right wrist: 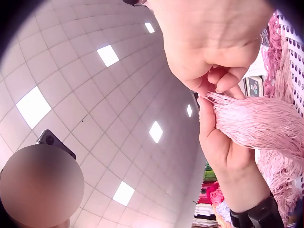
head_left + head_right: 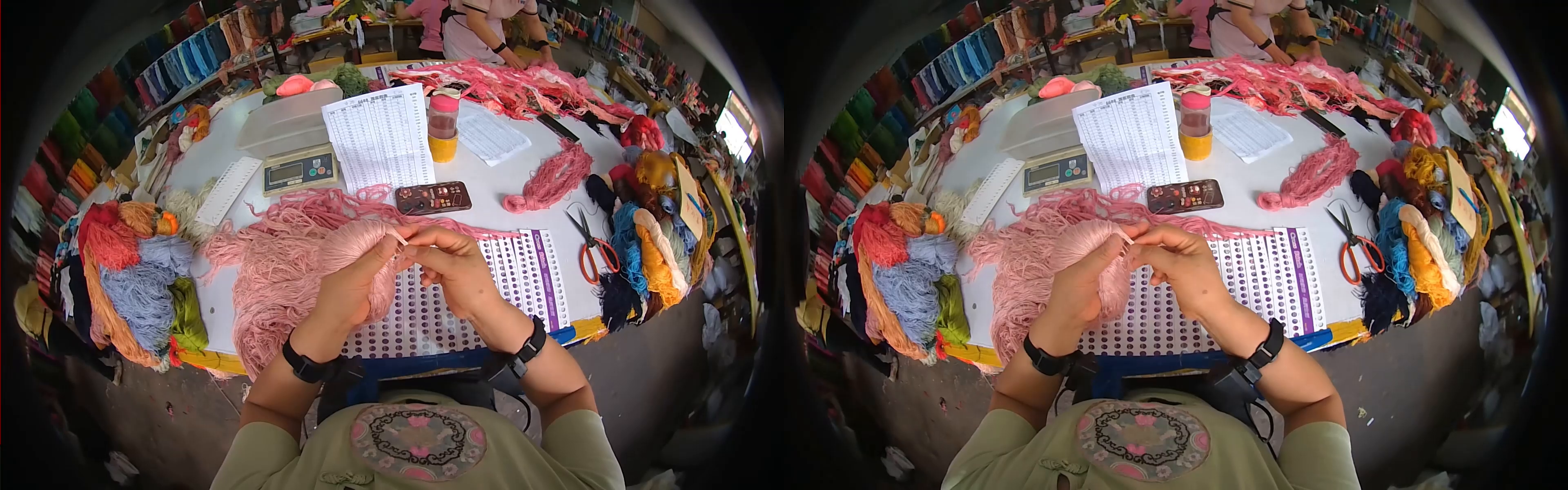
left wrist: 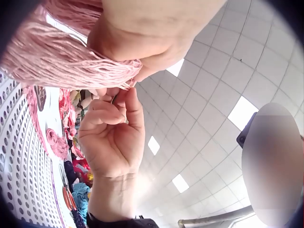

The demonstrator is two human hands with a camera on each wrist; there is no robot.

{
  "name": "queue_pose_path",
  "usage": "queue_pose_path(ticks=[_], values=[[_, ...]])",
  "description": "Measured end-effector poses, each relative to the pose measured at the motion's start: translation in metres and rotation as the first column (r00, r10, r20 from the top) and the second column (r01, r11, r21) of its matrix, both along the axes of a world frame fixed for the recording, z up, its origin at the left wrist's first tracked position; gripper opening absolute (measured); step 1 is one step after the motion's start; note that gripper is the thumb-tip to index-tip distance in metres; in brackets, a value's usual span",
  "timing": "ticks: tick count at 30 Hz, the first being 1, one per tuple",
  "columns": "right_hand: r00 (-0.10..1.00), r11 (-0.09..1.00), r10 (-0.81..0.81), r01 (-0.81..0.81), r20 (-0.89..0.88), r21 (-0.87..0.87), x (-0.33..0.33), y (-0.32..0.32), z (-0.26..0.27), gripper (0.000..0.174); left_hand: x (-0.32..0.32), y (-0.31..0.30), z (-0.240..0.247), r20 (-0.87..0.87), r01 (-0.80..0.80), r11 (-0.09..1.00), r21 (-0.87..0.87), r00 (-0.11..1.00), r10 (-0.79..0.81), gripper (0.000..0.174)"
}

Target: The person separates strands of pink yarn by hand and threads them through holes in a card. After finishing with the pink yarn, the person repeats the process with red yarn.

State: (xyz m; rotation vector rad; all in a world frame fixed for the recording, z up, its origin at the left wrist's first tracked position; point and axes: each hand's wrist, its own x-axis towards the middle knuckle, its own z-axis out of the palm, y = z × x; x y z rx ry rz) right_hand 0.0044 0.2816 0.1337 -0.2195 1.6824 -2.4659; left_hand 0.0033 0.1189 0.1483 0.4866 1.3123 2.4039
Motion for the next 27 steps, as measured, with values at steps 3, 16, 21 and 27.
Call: queue_pose_path(ticks=[3, 16, 21, 27], values=[[1.0, 0.998, 0.002, -0.001, 0.017, -0.056, 0.0, 0.002, -0.002, 0.009, -0.001, 0.003, -0.003, -0.018, -0.05, 0.992, -0.117, 0.999, 0.048, 0.044], [0.982, 0.947, 0.024, 0.038, 0.187, -0.319, -0.002, 0.003, 0.004, 0.012, -0.012, 0.002, -0.019, 0.072, -0.043, 0.99, 0.134, 0.997, 0.034, 0.041], [0.99, 0.989, 0.03, -0.009, 0.139, -0.15, -0.002, 0.001, 0.004, 0.009, -0.006, 0.004, -0.011, 0.087, -0.019, 0.959, 0.282, 0.996, -0.005, 0.053], [1.0, 0.993, -0.001, -0.001, 0.018, 0.118, 0.004, -0.008, 0.012, 0.014, -0.004, 0.005, -0.022, -0.037, 0.061, 0.997, 0.04, 0.998, -0.059, 0.061]])
